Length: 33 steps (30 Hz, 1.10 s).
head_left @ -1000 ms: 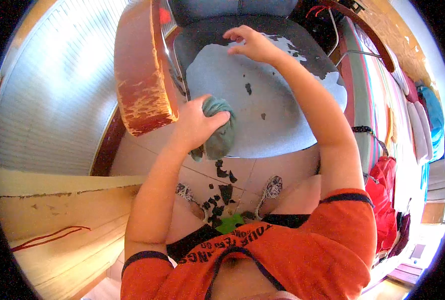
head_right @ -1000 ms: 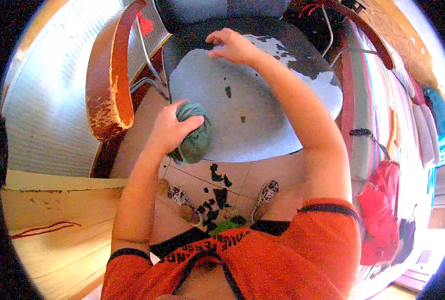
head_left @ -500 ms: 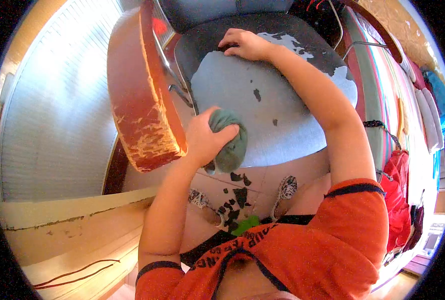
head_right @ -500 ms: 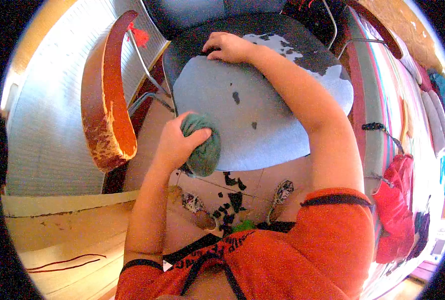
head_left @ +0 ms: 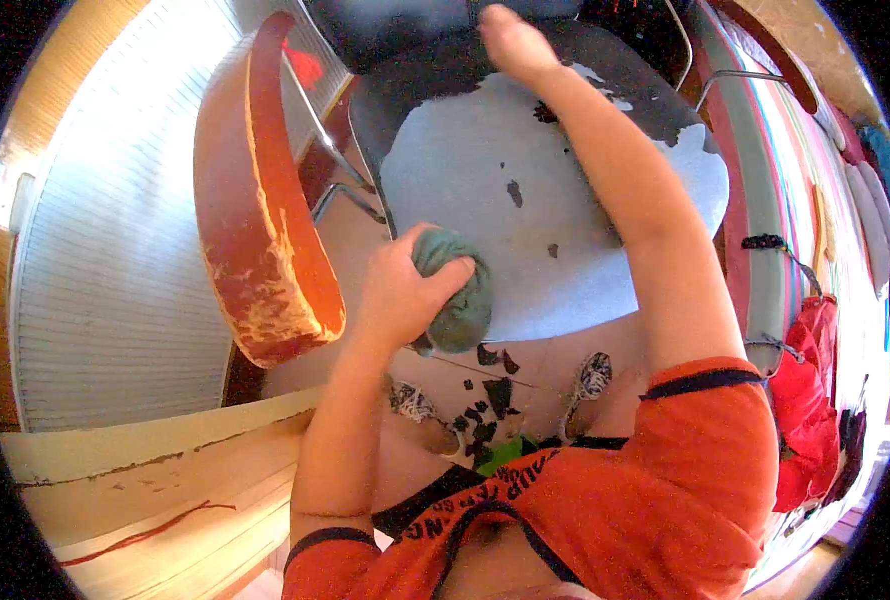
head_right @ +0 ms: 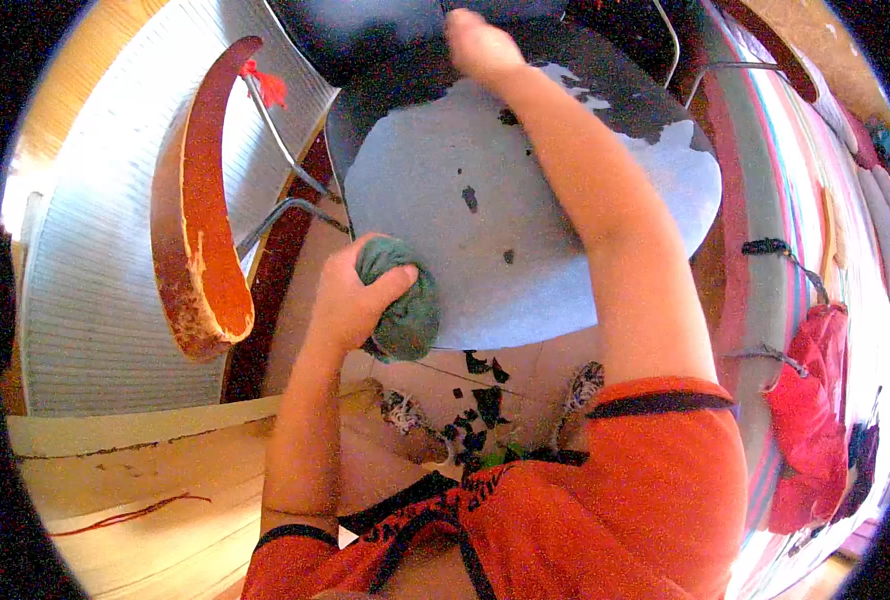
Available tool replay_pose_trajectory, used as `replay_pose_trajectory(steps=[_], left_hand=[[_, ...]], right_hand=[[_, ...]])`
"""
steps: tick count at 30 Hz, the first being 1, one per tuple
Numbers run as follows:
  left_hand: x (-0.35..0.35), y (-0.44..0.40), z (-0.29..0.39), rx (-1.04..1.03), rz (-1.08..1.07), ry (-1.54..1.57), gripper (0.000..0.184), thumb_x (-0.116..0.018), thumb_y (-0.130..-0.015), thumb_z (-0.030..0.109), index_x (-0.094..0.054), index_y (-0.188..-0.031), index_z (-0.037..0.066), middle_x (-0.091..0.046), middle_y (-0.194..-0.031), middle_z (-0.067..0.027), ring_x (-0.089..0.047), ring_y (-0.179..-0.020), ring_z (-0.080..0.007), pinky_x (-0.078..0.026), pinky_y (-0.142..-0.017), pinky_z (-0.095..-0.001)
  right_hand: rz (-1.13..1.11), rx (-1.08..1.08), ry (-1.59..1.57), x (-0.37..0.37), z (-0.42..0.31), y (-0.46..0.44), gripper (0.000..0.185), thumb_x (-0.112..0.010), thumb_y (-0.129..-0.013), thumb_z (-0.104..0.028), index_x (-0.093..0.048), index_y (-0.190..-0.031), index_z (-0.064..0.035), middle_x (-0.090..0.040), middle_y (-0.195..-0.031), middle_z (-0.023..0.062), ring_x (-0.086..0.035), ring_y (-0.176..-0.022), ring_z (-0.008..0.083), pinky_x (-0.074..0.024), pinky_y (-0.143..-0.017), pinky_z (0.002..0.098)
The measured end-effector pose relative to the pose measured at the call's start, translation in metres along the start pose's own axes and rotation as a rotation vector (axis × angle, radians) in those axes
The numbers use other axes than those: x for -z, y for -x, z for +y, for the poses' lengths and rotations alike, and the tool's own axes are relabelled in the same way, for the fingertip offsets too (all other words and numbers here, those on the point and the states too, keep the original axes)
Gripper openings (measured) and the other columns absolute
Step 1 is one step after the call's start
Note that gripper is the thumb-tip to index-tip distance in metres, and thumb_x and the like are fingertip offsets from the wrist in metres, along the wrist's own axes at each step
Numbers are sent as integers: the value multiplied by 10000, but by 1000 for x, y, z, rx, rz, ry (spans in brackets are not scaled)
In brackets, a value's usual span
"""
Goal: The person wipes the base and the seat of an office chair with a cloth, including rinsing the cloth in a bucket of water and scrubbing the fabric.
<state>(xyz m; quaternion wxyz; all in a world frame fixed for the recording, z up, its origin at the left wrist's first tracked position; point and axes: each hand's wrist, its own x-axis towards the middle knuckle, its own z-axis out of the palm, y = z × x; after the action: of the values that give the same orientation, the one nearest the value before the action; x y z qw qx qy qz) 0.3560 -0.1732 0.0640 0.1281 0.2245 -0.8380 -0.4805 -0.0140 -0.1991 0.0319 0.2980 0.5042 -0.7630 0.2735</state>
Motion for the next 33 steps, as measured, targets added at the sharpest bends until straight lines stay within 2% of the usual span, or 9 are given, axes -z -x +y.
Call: replay_pose_trajectory(steps=[4, 5, 8, 14, 18, 22, 25, 27, 33], left_hand=[[-4, -2, -3, -19, 16, 74, 326, -678, -701, 266, -601, -861, -8, -628, -729, -133, -608, -670, -236, -469, -652, -343], [-3, -3, -3, -11, -5, 75, 325, -678, -701, 267, -602, -861, -6, -626, -725, -135, -607, -668, -235, -469, -649, -345], [-3, -3, -4, -7, -13, 64, 324, -677, -701, 268, -603, -863, -3, -624, -723, -137, -608, -667, -236, -468, -648, -346], [-1, 0, 4, 44, -25, 4, 310, -676, -695, 264, -606, -857, 9, -624, -729, -113, -599, -667, -205, -469, -652, -328], [-1, 1, 3, 41, -19, 27, 301, -676, -691, 261, -607, -856, 19, -624, -734, -81, -587, -663, -161, -470, -656, -309], [-2, -2, -4, 30, 2, -20, 308, -679, -688, 255, -606, -872, 19, -625, -739, -80, -588, -672, -155, -471, -662, -303], [-5, -6, -1, 48, -25, 22, 314, -682, -685, 248, -606, -890, 23, -625, -743, -79, -591, -687, -152, -473, -674, -297], [-6, -5, 6, 65, -77, 92, 337, -673, -703, 242, -588, -908, -12, -619, -732, -118, -596, -686, -207, -470, -663, -330], [-9, 2, 8, 65, -51, 80, 307, -677, -692, 230, -603, -897, 14, -628, -752, -70, -595, -693, -151, -475, -684, -295]], right_hand=[[-34, -244, -511, 29, -2, 16, 125, -548, -798, -98, -624, -894, -69, -631, -792, 157, -635, -730, 297, -507, -656, 391], [-236, -243, -575, 37, -11, 19, 174, -516, -834, -61, -632, -964, -63, -608, -761, 75, -578, -661, 162, -488, -653, 304], [-151, 285, -490, 24, -35, 20, 175, -567, -819, -113, -646, -967, -65, -556, -916, 97, -560, -872, 202, -464, -785, 314], [-584, 167, -365, 22, -64, 2, 278, -675, -747, -298, -619, -847, -45, -562, -935, 137, -541, -934, 314, -446, -837, 374], [-213, 312, -266, -3, -43, -13, 187, -637, -770, -239, -626, -797, -54, -587, -898, 154, -559, -899, 318, -464, -808, 394], [-199, -144, 410, 4, 61, -10, 141, -552, -796, -169, -624, -885, -86, -599, -947, 177, -568, -937, 339, -487, -780, 405], [-165, -988, -1183, 29, 35, -2, 297, -503, -829, -40, -515, -1125, -63, -607, -896, 117, -612, -724, 202, -519, -587, 315], [-307, -273, -457, 22, 9, -3, 232, -461, -824, -60, -619, -993, -73, -637, -834, 101, -605, -728, 201, -488, -624, 320], [-662, -21, -269, 32, -38, 15, 385, -646, -724, -423, -606, -878, -73, -635, -841, 135, -607, -842, 306, -468, -735, 396]])
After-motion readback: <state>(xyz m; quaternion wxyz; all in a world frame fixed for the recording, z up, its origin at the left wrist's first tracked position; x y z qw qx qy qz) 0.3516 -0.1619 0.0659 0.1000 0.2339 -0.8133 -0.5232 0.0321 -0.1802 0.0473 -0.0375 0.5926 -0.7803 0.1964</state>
